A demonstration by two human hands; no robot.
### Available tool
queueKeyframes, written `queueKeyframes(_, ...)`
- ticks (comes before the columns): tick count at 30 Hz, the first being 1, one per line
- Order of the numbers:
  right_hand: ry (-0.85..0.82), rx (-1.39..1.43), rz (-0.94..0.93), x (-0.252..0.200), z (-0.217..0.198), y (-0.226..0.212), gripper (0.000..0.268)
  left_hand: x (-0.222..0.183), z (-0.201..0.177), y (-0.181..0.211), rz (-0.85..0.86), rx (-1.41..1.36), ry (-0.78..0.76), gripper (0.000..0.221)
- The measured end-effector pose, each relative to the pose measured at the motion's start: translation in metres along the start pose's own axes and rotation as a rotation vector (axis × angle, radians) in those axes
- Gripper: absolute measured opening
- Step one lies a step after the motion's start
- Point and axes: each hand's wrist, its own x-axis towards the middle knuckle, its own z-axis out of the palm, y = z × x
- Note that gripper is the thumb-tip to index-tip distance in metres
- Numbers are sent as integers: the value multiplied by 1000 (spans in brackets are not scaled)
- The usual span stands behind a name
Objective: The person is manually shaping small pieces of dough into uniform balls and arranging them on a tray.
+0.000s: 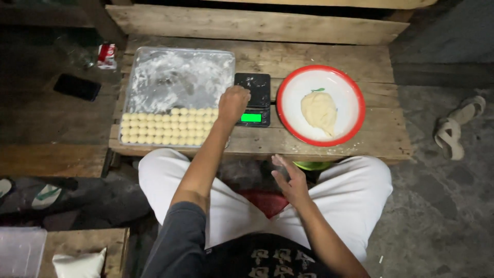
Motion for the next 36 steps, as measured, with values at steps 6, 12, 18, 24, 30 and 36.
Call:
queueKeyframes(6, 28, -3, -7, 5, -9, -9, 47, -4, -85, 26, 16, -128, -42, 46)
queueKeyframes(12, 88, -433, 9, 42, -71, 4, 43, -60, -162, 42, 54, -389, 139, 29)
queueKeyframes(18, 18, -1020, 276, 76, -136, 56, 54, -142, -164, 50, -333, -524, 69, 23)
queueKeyframes(24, -219, -1246, 429, 91, -123, 79, 53, -135, -163, 73, -333, -625, -20, 10)
queueKeyframes(30, -118, -1203, 453, 82, -127, 103, 26, -135, -160, 73, -380, -692, -53, 18)
queueKeyframes(36, 119, -854, 486, 81, -136, 111, 22, -106, -170, 72, -315, -560, 99, 12)
